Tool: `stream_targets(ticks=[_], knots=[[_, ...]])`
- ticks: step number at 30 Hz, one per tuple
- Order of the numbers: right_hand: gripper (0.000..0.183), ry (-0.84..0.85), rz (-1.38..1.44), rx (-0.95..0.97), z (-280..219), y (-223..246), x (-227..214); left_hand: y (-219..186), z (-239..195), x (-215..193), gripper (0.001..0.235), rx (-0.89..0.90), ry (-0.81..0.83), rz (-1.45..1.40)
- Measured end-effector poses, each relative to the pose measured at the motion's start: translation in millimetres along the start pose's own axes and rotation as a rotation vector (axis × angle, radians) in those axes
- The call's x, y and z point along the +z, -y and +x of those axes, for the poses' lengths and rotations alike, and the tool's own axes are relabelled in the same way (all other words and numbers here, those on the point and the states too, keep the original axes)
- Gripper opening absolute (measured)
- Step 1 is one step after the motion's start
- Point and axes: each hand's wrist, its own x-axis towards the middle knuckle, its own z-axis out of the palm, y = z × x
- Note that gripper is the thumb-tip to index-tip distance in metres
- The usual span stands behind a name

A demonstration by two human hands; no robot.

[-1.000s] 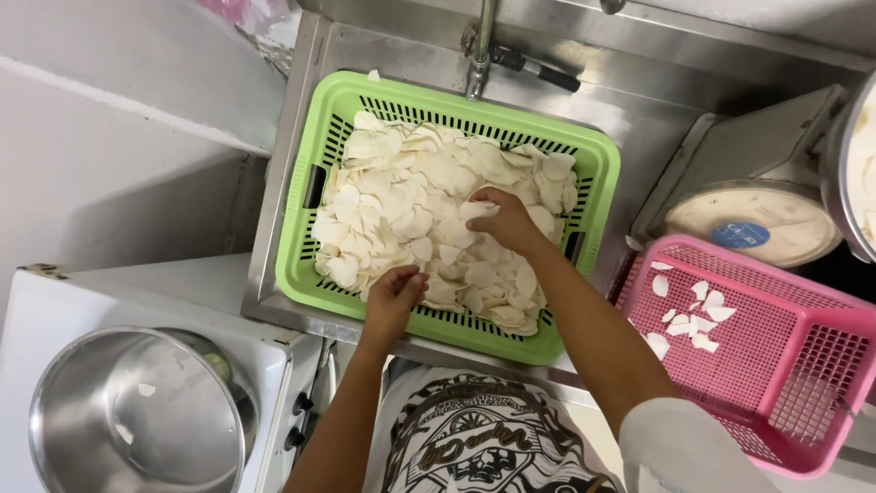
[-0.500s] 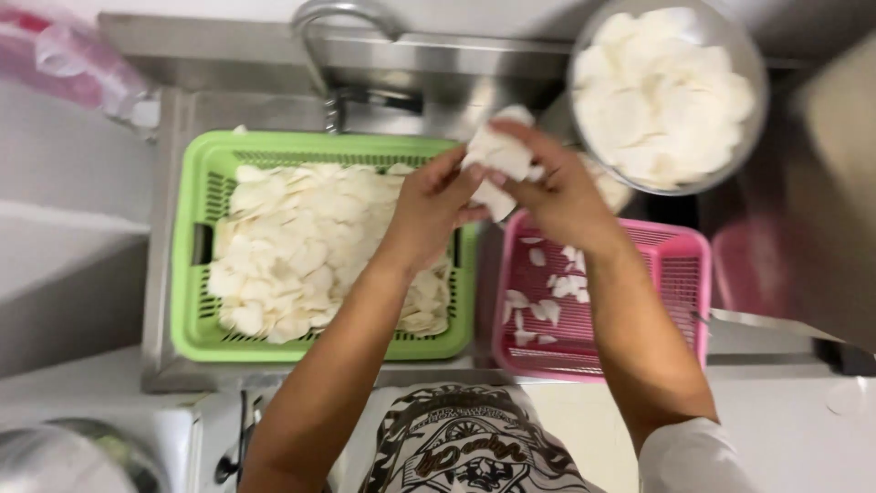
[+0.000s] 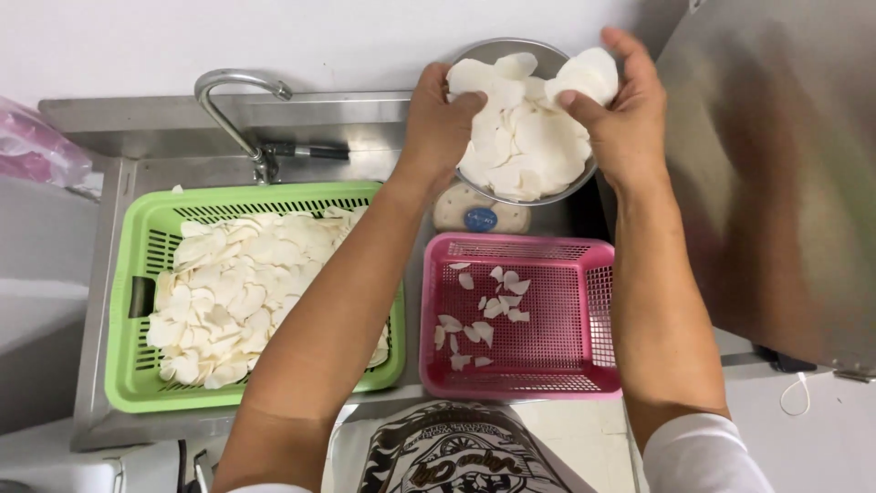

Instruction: The person sorts white, flat, circular food items by hand, separating them into a green basket and a pink basket. The person picks up items from a metal bowl, tears or breaks them apart, and places them into the respective baskets.

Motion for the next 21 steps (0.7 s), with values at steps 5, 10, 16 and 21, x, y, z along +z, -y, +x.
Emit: stream_targets(ticks=[5,10,16,21], knots=[[0.019,0.006,-0.088,-0.026,7.8,1.6,-3.3,-32.9,-17.1,16.3,0.034,0.04,0.0,0.269],[0.021,0.111,-0.305,-0.182,17.5,-10.1,-9.4,-31.0,0.7,18.7,0.034,0.176,-0.02,0.379],[0.05,0.223,-0.707,-0.321,33.3,-67.5,7.8,-55.8,-7.9,20.5,0.031,0.055,-0.031,0.155],[0.061,0.487,-0.863,-0.007,26.6,-66.9,97.4,-55.6,-6.0,19.6,0.031,0.019,-0.026,0.077]])
